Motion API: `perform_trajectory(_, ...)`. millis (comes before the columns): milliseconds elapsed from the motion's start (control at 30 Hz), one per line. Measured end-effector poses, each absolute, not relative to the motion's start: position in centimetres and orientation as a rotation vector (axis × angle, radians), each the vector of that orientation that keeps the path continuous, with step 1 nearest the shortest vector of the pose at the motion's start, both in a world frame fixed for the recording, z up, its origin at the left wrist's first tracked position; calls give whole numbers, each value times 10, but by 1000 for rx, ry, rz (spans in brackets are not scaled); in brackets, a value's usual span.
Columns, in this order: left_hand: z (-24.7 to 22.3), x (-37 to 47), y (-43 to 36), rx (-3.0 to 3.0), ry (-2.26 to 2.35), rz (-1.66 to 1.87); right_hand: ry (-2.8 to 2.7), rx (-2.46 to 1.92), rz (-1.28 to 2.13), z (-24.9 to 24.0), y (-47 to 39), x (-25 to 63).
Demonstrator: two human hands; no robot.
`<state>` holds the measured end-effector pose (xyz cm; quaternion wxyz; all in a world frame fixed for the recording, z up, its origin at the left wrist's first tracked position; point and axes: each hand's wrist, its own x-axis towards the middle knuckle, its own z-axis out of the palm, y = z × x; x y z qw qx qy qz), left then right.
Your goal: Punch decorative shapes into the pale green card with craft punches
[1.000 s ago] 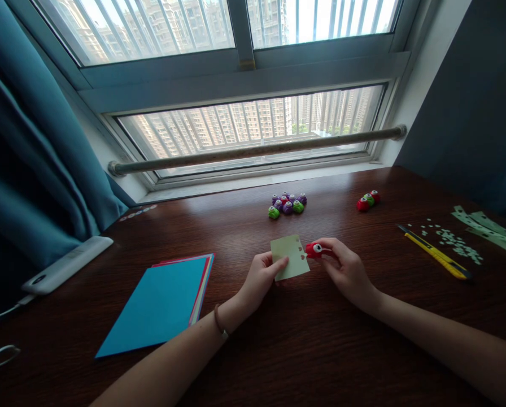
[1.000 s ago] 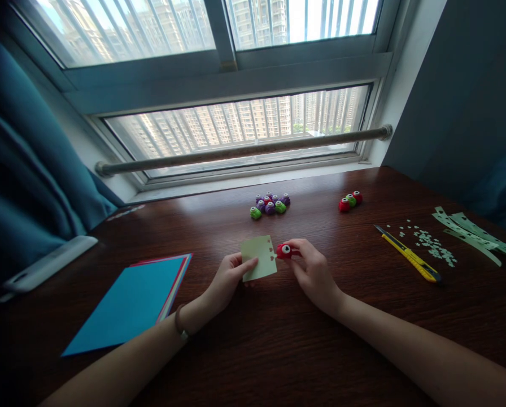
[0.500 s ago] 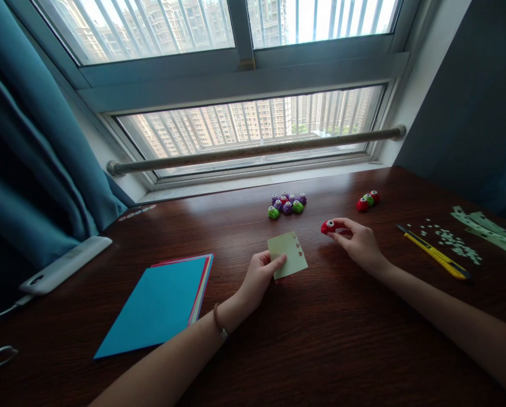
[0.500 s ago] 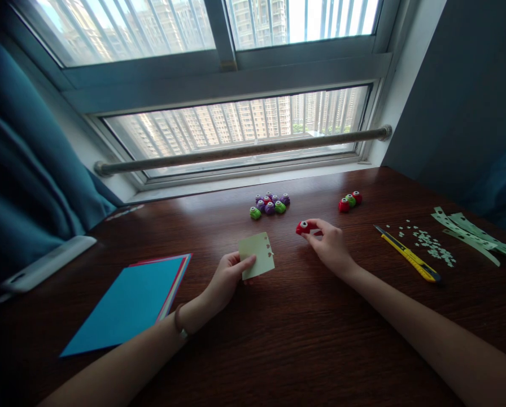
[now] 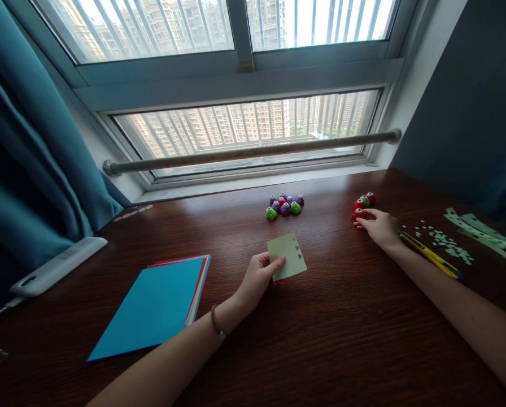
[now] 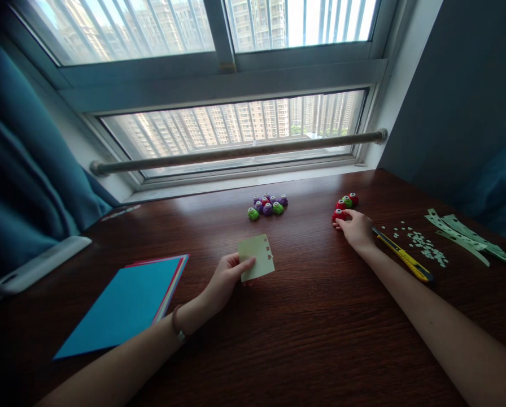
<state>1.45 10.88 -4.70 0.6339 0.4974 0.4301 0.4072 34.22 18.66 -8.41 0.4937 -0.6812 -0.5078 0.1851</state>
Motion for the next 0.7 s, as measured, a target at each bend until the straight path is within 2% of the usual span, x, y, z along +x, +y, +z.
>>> perform_trajectory(200,-46,14,109,1151,1008,925,-1249,-1505,363,-93,196,347)
perform_trajectory(333,-47,14,109,1152,1002,928,-1311,-1391,348,-78,183,320)
perform_trajectory(400,-47,14,109,1160,987,923,-1404,-1283,602,-66,165,294)
perform_trajectory(467,-47,13,109,1182,968,907,-1457,-1102,1163,-55,144,265)
perform_trajectory(533,-47,13,109,1210,950,887,-1426,-949,1565,-49,124,240)
perform_trajectory(600,-47,13,108,1227,929,870,-1394,-880,1730,-46,109,225)
perform_trajectory(700,-47,14,108,1230,891,836,-1394,-895,1752,-46,100,218)
